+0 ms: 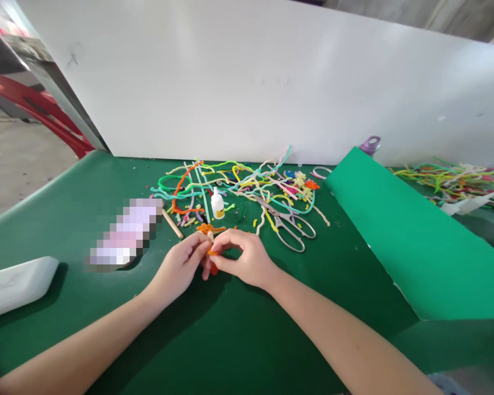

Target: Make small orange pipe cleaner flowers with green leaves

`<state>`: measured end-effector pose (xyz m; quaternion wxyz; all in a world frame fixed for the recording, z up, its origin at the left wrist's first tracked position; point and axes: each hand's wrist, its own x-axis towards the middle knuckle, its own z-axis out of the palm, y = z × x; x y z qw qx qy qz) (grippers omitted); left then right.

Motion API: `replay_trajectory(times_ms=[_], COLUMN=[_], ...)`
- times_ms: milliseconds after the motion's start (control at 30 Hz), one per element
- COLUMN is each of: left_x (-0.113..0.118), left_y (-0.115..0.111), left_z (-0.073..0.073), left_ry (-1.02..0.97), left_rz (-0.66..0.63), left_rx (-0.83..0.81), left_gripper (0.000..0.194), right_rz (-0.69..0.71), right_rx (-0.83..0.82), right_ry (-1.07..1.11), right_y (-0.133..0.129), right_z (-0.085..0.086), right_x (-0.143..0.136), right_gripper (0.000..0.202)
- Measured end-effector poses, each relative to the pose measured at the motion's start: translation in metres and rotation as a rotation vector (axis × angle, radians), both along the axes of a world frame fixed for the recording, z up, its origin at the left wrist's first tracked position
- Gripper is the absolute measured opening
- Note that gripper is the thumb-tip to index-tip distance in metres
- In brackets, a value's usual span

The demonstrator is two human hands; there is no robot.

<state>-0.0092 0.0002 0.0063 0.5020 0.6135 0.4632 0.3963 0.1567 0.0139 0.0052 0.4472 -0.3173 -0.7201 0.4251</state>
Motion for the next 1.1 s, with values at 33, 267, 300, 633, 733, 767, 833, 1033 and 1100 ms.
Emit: replay_trajectory(times_ms=[33,267,300,633,733,767,833,1033,1100], left_x=[-0.001,-0.007,-0.008,-0.007,-0.005,-0.005,-0.004,-0.003,-0.002], left_y=[0.0,0.001,0.001,-0.003,-0.005,-0.006,-0.006,-0.007,-0.007], left_z=[0.0,-0.002,-0.003,-0.002,0.002,0.003,0.003,0.0,0.001], left_ry=[-0.002,0.059,0.088,0.397,0.505,0.545,0.609,0.581,0.516], left_rz=[0.001,-0.087,-0.095,-0.065,-0.116,-0.132,-0.157,-0.163,-0.141], left_rx=[0.004,0.08,0.097,0.26,0.314,0.34,0.402,0.423,0.384], left_gripper=[0.021,0.014,0.014,0.01,0.01,0.012,0.017,0.022,0.023], right_rz=[0.026,0.1,0.11,0.17,0.225,0.243,0.265,0.328,0.355], right_rx=[-0.089,-0.547,-0.558,-0.534,-0.528,-0.518,-0.473,-0.33,-0.339], right_ry=[0.03,0.141,0.146,0.141,0.112,0.1,0.076,0.072,0.13], right_y=[0.001,0.013,0.014,0.016,0.015,0.015,0.014,0.013,0.014], right_z=[0.001,0.003,0.003,0.003,0.003,0.002,0.0,-0.002,-0.001], right_x=[0.001,0.01,0.011,0.014,0.014,0.014,0.014,0.014,0.014], right_gripper=[0.01,0.022,0.022,0.018,0.014,0.013,0.012,0.015,0.015])
